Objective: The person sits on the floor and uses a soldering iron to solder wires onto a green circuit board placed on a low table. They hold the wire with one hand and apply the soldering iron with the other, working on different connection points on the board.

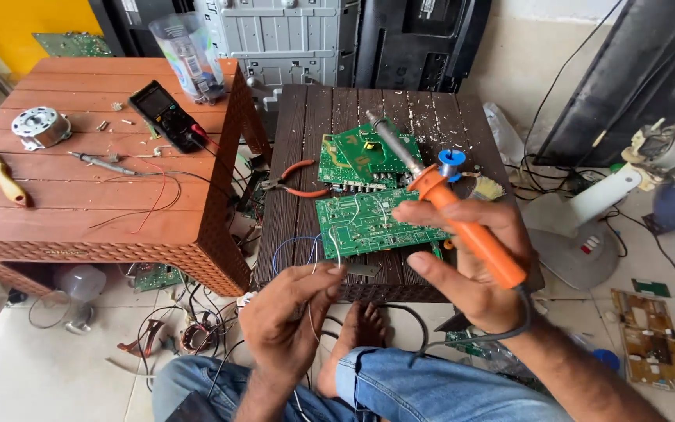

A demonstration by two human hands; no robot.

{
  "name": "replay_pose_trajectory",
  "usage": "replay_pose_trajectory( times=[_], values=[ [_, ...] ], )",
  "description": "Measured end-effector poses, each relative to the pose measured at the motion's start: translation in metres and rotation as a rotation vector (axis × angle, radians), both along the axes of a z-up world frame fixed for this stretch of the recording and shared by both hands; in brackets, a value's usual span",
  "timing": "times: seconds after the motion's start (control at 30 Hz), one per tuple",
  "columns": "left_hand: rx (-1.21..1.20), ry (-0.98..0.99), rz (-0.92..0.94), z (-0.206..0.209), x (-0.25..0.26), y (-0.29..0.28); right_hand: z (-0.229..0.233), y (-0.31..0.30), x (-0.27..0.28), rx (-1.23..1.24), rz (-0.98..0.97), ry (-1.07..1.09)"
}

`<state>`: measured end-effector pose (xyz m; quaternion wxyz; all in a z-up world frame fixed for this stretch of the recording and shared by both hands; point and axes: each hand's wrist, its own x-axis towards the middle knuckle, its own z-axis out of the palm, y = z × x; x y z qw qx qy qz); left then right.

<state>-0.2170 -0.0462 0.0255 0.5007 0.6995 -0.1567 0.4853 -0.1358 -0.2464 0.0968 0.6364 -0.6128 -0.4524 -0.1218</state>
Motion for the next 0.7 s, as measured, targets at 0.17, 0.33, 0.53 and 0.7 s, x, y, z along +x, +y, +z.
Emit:
replay_pose_trajectory(
  times=[0.17, 0.33, 0.53, 0.7],
  values=[
    [0.001, 0.077, -0.077, 0.027, -0.007, -0.013, -0.017, 0.005, 0.002, -0.167, 0.013, 0.029],
    [-0.020, 0.080, -0.202, 0.038, 0.000, -0.021, -0.019, 0.002, 0.002, -0.257, -0.054, -0.075],
    [-0.075, 0.099, -0.248, 0.036, 0.003, -0.029, -0.035, -0.005, 0.004, -0.210, -0.040, 0.001],
    [-0.078, 0.047, -0.197, 0.034, 0.005, -0.034, -0.026, -0.001, -0.001, -0.148, -0.035, 0.033]
  ],
)
